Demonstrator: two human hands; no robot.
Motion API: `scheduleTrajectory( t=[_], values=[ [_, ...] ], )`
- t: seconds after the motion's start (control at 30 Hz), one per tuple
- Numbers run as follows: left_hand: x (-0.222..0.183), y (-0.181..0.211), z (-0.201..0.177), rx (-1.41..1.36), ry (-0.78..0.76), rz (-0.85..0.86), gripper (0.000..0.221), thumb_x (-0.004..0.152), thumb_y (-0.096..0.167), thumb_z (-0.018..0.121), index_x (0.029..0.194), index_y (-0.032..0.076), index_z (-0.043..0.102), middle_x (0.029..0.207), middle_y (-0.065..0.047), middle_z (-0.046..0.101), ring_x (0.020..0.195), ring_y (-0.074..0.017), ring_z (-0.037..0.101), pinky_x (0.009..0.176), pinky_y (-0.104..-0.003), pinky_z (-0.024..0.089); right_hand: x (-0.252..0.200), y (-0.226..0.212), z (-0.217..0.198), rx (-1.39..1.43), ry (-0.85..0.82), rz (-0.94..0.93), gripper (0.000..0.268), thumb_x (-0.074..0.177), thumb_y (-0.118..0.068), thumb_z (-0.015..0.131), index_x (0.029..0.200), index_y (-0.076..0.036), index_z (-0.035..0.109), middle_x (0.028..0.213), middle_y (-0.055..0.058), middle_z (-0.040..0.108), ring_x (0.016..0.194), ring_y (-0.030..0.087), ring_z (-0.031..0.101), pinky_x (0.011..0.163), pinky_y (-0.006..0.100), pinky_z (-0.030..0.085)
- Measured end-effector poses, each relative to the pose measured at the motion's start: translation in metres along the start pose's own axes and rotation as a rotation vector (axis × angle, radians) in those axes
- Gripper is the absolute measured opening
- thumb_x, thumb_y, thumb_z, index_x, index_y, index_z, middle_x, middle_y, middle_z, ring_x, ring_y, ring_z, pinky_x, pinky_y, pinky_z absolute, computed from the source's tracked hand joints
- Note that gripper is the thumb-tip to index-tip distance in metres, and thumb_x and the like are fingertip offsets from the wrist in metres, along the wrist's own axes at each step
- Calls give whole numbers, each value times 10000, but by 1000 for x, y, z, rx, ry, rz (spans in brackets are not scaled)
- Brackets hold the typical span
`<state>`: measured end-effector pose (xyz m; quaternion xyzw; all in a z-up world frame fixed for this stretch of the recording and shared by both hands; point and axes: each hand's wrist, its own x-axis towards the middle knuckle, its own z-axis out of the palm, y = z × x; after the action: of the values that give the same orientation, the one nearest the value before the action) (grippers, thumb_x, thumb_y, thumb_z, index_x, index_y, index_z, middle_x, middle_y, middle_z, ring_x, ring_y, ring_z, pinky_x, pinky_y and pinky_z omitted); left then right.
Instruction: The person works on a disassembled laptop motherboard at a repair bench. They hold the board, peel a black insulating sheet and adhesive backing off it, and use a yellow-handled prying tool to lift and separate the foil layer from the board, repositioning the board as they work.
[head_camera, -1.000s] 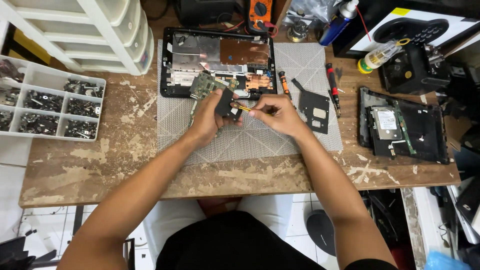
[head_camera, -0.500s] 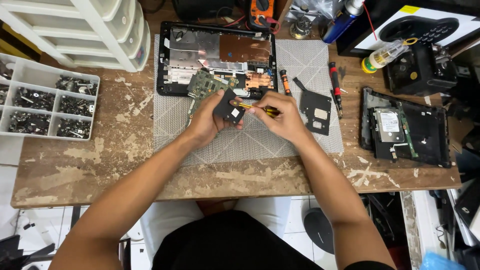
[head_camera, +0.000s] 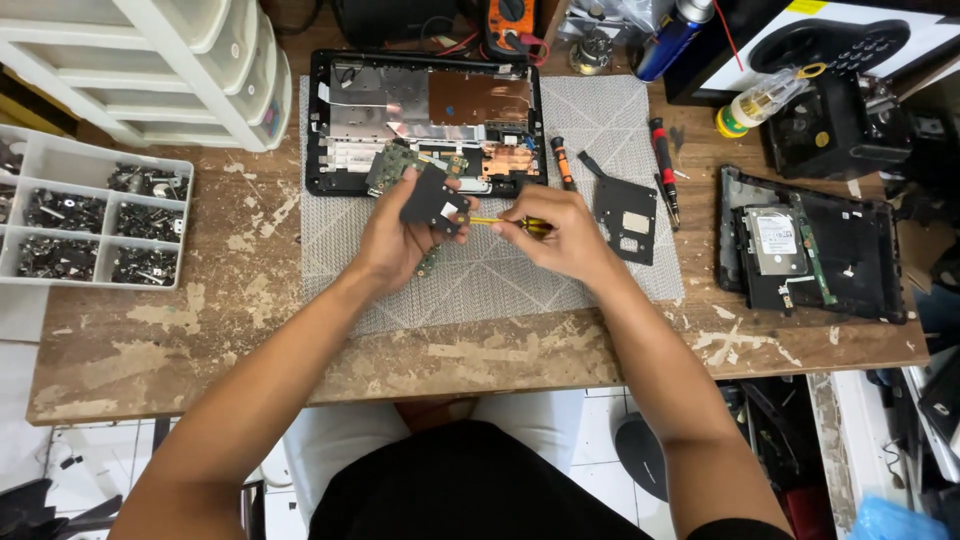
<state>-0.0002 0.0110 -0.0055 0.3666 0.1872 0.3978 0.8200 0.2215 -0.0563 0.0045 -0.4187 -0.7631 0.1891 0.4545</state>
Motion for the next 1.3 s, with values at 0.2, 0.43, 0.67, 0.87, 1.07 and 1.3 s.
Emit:
scheduleTrajectory(
  t=[0.2, 0.43, 0.67, 0.87, 1.07, 1.3],
  values=[
    [-5, -2, 3, 26, -21, -7, 547, 1050, 422, 447, 1171, -70, 656, 910, -243, 733, 771, -319, 768, 709, -411, 699, -3, 7, 3, -61, 60, -32, 83, 865, 23, 777, 802, 3, 727, 651, 138, 621, 471, 226, 522, 436, 310, 358],
    [-1, -2, 1, 3, 7, -8, 554, 1038, 435, 469, 1158, -68, 667, 865, -252, 725, 764, -335, 762, 701, -415, 699, -2, 2, 1, -87, 37, -15, 66, 863, 36, 765, 815, 10, 728, 684, 150, 652, 480, 198, 529, 431, 280, 368],
    [-1, -4, 0, -21, 33, 0, 542, 1034, 414, 491, 1147, -87, 668, 824, -264, 714, 751, -355, 763, 682, -434, 696, -2, 3, 8, -102, 36, -18, 80, 835, 50, 772, 798, -1, 722, 687, 149, 659, 471, 214, 542, 413, 296, 367],
    [-2, -6, 0, -12, 20, 19, 526, 1044, 380, 486, 1162, -100, 666, 832, -248, 724, 720, -308, 753, 674, -421, 697, -8, 3, 11, -46, -21, 25, 71, 861, 25, 749, 801, -6, 730, 680, 157, 657, 499, 203, 531, 440, 279, 385],
    [-1, -1, 0, -31, 28, 21, 525, 1042, 383, 489, 1152, -101, 661, 858, -249, 724, 729, -335, 762, 654, -432, 699, -8, 23, 15, -128, 112, -30, 81, 845, 22, 789, 810, -16, 727, 712, 133, 653, 491, 224, 547, 421, 304, 369],
    [0, 0, 4, 5, 21, 44, 526, 1043, 391, 478, 1156, -84, 674, 885, -212, 744, 729, -281, 767, 681, -390, 695, -10, 6, 16, -62, 10, 15, 69, 882, 4, 742, 817, -13, 725, 700, 140, 657, 530, 203, 542, 467, 282, 403]
  ],
)
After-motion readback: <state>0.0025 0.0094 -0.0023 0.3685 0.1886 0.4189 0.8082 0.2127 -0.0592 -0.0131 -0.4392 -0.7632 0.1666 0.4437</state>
